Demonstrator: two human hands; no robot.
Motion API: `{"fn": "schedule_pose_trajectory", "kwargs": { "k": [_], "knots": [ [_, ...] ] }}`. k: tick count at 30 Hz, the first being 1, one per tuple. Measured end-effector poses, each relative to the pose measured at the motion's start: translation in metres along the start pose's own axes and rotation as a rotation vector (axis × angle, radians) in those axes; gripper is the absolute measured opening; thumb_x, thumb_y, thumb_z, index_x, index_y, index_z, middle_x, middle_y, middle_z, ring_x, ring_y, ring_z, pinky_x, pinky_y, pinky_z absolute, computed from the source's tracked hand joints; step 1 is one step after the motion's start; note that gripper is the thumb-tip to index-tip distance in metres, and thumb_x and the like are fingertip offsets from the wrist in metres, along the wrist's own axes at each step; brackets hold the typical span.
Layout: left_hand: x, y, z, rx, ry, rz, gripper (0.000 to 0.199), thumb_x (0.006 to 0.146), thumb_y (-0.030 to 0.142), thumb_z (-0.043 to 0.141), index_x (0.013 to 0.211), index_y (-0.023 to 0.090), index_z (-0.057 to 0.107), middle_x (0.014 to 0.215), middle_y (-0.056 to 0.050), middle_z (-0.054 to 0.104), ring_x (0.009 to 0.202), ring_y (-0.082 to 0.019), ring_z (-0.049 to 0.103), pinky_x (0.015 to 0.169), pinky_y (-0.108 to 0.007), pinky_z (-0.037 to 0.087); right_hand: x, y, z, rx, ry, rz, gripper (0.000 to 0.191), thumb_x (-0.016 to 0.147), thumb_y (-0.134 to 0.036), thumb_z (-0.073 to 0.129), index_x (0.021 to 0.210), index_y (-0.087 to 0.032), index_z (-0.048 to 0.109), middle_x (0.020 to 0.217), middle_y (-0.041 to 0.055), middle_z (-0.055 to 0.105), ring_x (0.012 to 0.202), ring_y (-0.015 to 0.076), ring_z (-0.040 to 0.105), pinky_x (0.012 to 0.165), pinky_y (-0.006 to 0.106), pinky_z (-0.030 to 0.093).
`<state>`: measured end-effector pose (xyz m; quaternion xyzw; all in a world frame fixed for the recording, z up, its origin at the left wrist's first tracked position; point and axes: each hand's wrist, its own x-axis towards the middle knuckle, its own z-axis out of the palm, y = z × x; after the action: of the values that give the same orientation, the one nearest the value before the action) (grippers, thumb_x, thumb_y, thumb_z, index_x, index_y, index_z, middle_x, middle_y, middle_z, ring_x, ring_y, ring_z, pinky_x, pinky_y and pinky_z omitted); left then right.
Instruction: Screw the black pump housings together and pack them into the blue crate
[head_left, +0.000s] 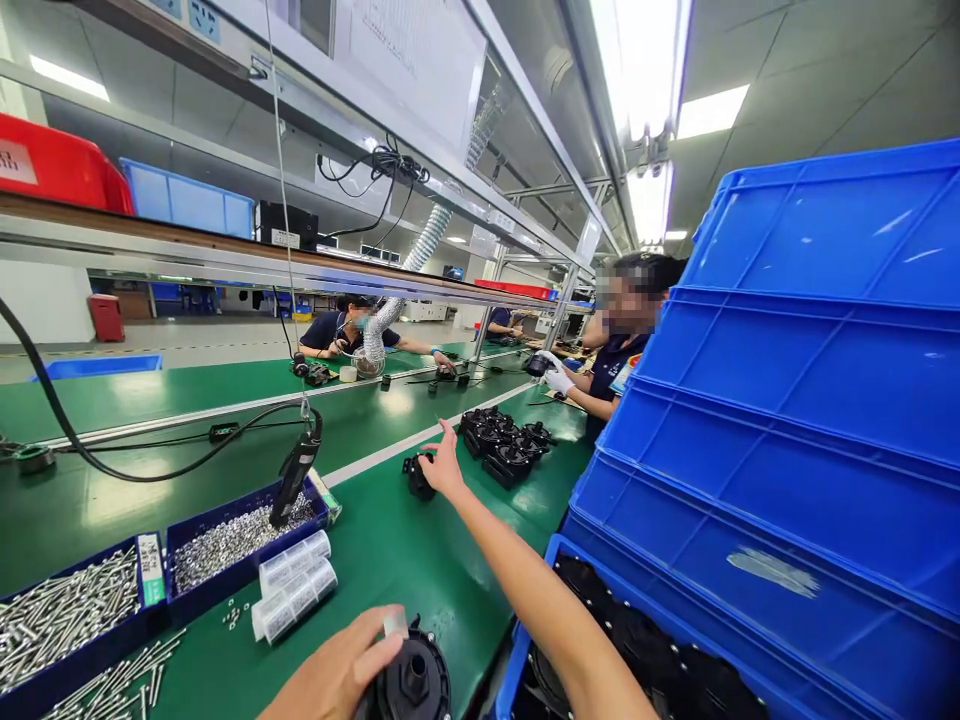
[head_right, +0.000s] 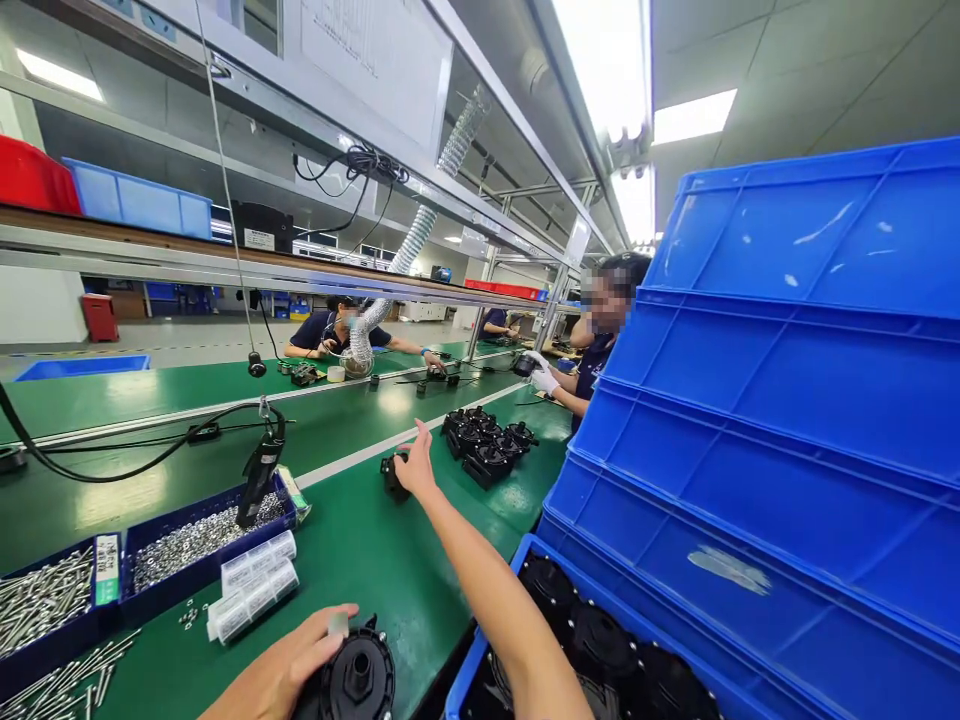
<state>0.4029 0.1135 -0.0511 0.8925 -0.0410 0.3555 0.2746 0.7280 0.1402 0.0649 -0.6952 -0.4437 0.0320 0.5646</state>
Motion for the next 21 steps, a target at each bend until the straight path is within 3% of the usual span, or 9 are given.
{"fn": "schedule_pose_trajectory", "kwargs": {
  "k": [3, 6, 8, 10, 12, 16, 18, 21],
  "knots": [
    [0.003, -0.005, -0.003, -0.016, 0.14, -0.144, 0.078, 0.103, 0.037, 0.058, 0.167, 0.046, 0.015, 0.148, -0.012, 0.063, 0.128, -0.035, 0.068, 0.087, -0.051, 0.068, -0.03, -0.012, -0.008, 0.074, -0.096, 0.017, 0.108, 0.07, -0.013, 0.068, 0.161, -0.037, 0.014, 0.165, 0.0182, 0.02, 0.107, 0.021, 0.071, 0.086, 0.039, 0.065],
    [0.022, -0.013, -0.01, -0.018, 0.293, -0.238, 0.08, 0.103, 0.025, 0.054, 0.168, 0.037, 0.01, 0.164, -0.015, 0.045, 0.146, -0.035, 0.053, 0.098, -0.054, 0.065, -0.055, -0.024, -0.014, 0.169, -0.186, 0.087, 0.117, 0.067, -0.018, 0.074, 0.16, -0.043, 0.007, 0.169, 0.0193, 0.014, 0.11, 0.023, 0.073, 0.074, 0.034, 0.065],
    [0.042, -0.022, -0.012, 0.014, 0.247, -0.239, 0.094, 0.095, 0.021, 0.066, 0.169, 0.033, 0.01, 0.171, -0.018, 0.031, 0.156, -0.039, 0.039, 0.113, -0.063, 0.054, -0.065, -0.03, -0.011, 0.232, -0.234, 0.154, 0.122, 0.064, -0.022, 0.08, 0.158, -0.042, 0.005, 0.167, 0.0236, 0.016, 0.106, 0.0252, 0.074, 0.069, 0.035, 0.065],
    [0.06, -0.033, -0.009, 0.012, 0.131, -0.177, 0.104, 0.086, 0.018, 0.076, 0.168, 0.031, 0.013, 0.172, -0.018, 0.03, 0.157, -0.041, 0.035, 0.121, -0.069, 0.042, -0.071, -0.036, -0.004, 0.287, -0.268, 0.214, 0.123, 0.06, -0.025, 0.084, 0.156, -0.037, 0.009, 0.161, 0.0273, 0.024, 0.102, 0.0269, 0.075, 0.068, 0.037, 0.065],
    [0.072, -0.046, 0.001, -0.023, 0.13, -0.141, 0.096, 0.087, 0.015, 0.072, 0.165, 0.031, 0.02, 0.164, -0.017, 0.042, 0.152, -0.038, 0.045, 0.121, -0.067, 0.043, -0.076, -0.041, 0.001, 0.318, -0.262, 0.24, 0.114, 0.061, -0.028, 0.085, 0.152, -0.031, 0.016, 0.155, 0.0266, 0.033, 0.102, 0.0267, 0.075, 0.074, 0.041, 0.064],
    [0.072, -0.067, 0.022, -0.012, 0.316, -0.241, 0.079, 0.095, 0.017, 0.065, 0.161, 0.03, 0.025, 0.154, -0.016, 0.052, 0.137, -0.033, 0.06, 0.113, -0.058, 0.053, -0.091, -0.051, -0.01, 0.329, -0.133, 0.157, 0.087, 0.076, -0.036, 0.08, 0.145, -0.03, 0.027, 0.14, 0.0137, 0.05, 0.107, 0.0212, 0.067, 0.083, 0.035, 0.058],
    [0.066, -0.072, 0.028, 0.004, 0.339, -0.296, 0.08, 0.094, 0.02, 0.068, 0.161, 0.028, 0.025, 0.155, -0.018, 0.049, 0.13, -0.032, 0.065, 0.109, -0.056, 0.056, -0.105, -0.053, -0.022, 0.406, -0.169, 0.135, 0.074, 0.084, -0.039, 0.075, 0.142, -0.029, 0.031, 0.112, 0.0043, 0.063, 0.088, 0.0169, 0.065, 0.071, 0.03, 0.053],
    [0.061, -0.071, 0.028, 0.006, 0.322, -0.306, 0.077, 0.094, 0.022, 0.068, 0.159, 0.028, 0.027, 0.154, -0.018, 0.05, 0.119, -0.03, 0.07, 0.105, -0.055, 0.058, -0.128, -0.053, -0.032, 0.52, -0.328, 0.199, 0.065, 0.088, -0.039, 0.075, 0.139, -0.024, 0.037, 0.082, -0.0052, 0.061, 0.063, 0.0121, 0.053, 0.06, 0.026, 0.041]
  ]
}}
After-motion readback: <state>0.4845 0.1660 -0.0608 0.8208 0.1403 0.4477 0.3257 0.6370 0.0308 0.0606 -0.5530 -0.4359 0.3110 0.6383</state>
